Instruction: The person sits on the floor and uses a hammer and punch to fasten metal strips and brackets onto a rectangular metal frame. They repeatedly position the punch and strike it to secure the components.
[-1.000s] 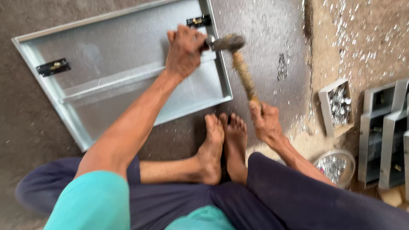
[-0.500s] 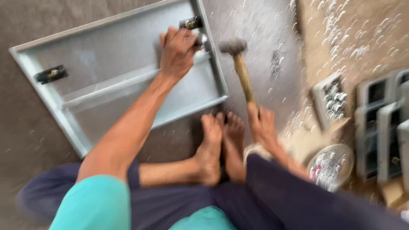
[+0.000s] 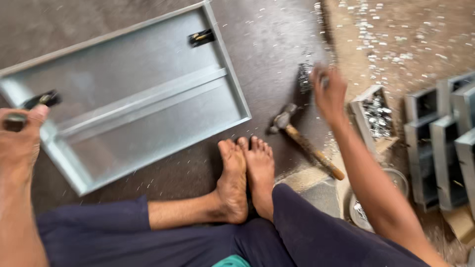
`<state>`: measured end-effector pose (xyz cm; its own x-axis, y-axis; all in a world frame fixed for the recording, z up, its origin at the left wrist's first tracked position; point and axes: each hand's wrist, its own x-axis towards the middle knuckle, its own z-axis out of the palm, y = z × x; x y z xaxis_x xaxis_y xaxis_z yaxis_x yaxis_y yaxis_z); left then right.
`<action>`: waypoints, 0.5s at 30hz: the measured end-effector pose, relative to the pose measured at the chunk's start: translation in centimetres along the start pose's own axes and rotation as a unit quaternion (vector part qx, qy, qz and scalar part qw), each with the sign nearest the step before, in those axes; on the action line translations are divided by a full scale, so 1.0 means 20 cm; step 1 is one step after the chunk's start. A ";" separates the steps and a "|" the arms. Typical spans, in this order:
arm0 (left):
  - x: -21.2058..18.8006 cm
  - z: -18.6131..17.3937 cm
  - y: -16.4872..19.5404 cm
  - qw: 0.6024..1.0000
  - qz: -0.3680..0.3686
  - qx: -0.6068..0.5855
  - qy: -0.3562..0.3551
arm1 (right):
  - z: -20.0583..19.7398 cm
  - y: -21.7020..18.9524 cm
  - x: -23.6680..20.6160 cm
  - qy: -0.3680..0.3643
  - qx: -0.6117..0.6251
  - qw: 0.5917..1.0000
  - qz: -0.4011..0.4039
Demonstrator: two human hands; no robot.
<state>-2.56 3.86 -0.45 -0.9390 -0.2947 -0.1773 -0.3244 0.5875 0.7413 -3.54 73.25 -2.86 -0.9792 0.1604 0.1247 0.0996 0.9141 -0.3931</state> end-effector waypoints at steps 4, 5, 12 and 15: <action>-0.07 -0.21 -0.10 0.940 0.031 0.334 -0.058 | 0.10 -0.12 0.35 0.014 0.172 0.984 -0.041; -0.09 -0.22 -0.10 0.946 0.042 0.317 -0.047 | 0.10 -0.13 0.38 0.003 0.155 0.987 -0.042; -0.20 -0.18 -0.06 0.959 -0.006 0.282 -0.037 | 0.07 -0.19 0.32 -0.060 -0.027 0.995 -0.078; -0.23 -0.16 -0.02 0.962 -0.031 0.263 -0.062 | 0.10 -0.13 0.34 -0.059 -0.109 0.988 -0.094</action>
<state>2.25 2.49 2.17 -0.9119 -0.2683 -0.3107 -0.3624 0.8818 0.3020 -10.90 71.29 -2.83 -0.9966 -0.0518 0.0647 -0.0619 0.9842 -0.1660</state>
